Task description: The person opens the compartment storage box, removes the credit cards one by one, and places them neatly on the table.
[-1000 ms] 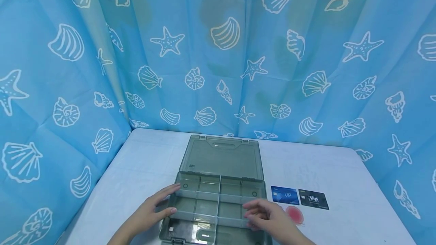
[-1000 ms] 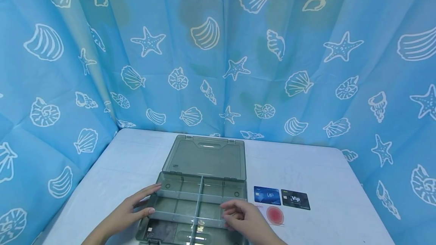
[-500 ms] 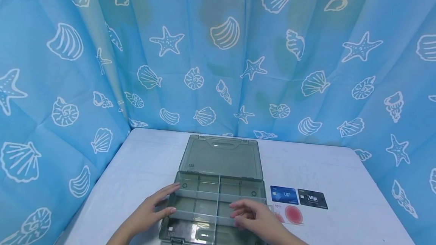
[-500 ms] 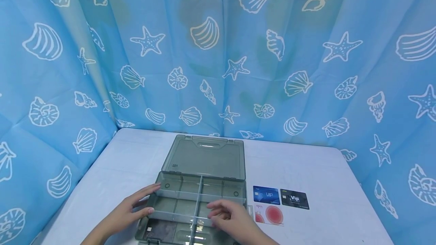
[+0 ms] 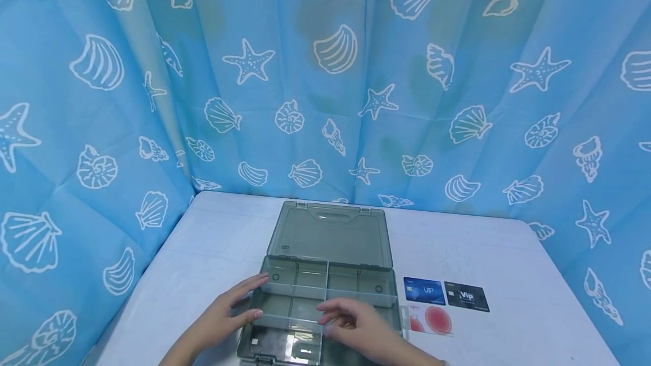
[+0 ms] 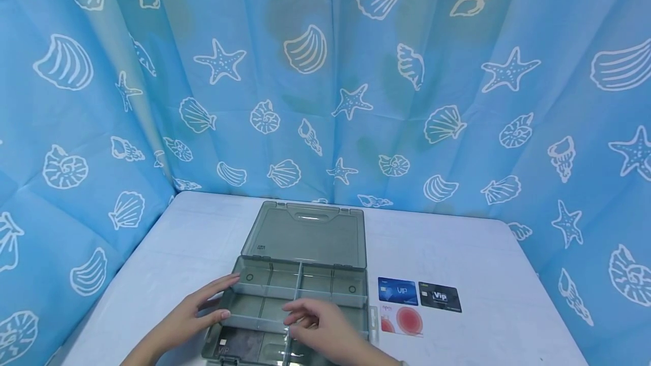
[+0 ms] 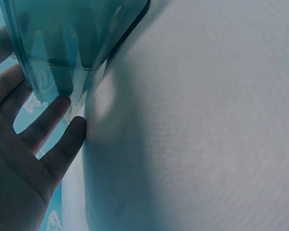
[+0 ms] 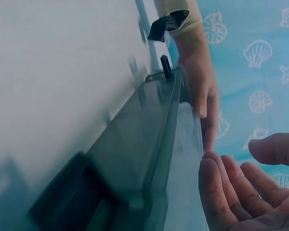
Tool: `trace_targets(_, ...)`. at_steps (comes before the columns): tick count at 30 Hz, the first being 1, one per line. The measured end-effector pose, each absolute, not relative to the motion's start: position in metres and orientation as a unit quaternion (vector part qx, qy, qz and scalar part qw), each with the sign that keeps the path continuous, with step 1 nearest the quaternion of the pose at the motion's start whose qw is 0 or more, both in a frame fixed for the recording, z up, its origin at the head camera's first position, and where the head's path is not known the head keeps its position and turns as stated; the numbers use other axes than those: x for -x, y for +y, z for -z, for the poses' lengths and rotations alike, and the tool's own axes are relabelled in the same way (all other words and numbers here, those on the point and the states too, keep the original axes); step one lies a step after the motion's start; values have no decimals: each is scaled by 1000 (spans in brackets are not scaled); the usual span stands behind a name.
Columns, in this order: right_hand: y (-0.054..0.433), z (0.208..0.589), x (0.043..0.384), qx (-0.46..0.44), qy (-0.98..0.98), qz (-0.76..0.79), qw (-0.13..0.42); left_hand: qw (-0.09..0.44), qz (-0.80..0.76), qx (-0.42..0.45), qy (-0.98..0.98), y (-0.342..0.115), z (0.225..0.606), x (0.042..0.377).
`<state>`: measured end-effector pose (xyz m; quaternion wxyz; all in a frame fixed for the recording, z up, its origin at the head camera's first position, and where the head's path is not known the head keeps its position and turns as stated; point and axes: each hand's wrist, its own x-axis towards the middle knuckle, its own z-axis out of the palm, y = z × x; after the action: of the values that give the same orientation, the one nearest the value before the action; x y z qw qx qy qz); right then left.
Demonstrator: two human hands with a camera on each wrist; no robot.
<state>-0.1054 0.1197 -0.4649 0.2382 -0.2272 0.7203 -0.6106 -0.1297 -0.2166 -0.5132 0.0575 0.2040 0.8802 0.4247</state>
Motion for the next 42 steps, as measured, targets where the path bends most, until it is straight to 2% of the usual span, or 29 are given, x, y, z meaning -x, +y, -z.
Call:
trace_targets(17,89,462,110,242,657,620,353,74,-428,-183,882,-213,511,129)
trace_targets(25,83,458,113,193,676,606,372,68,-425,-189,883,-213,509,128)
trace_targets(37,73,457,107,194,692,587,373,73,-430,-189,880,-214,512,129)
trace_targets(42,71,453,106,167,651,607,423,80,-432,-186,879,-215,513,130)
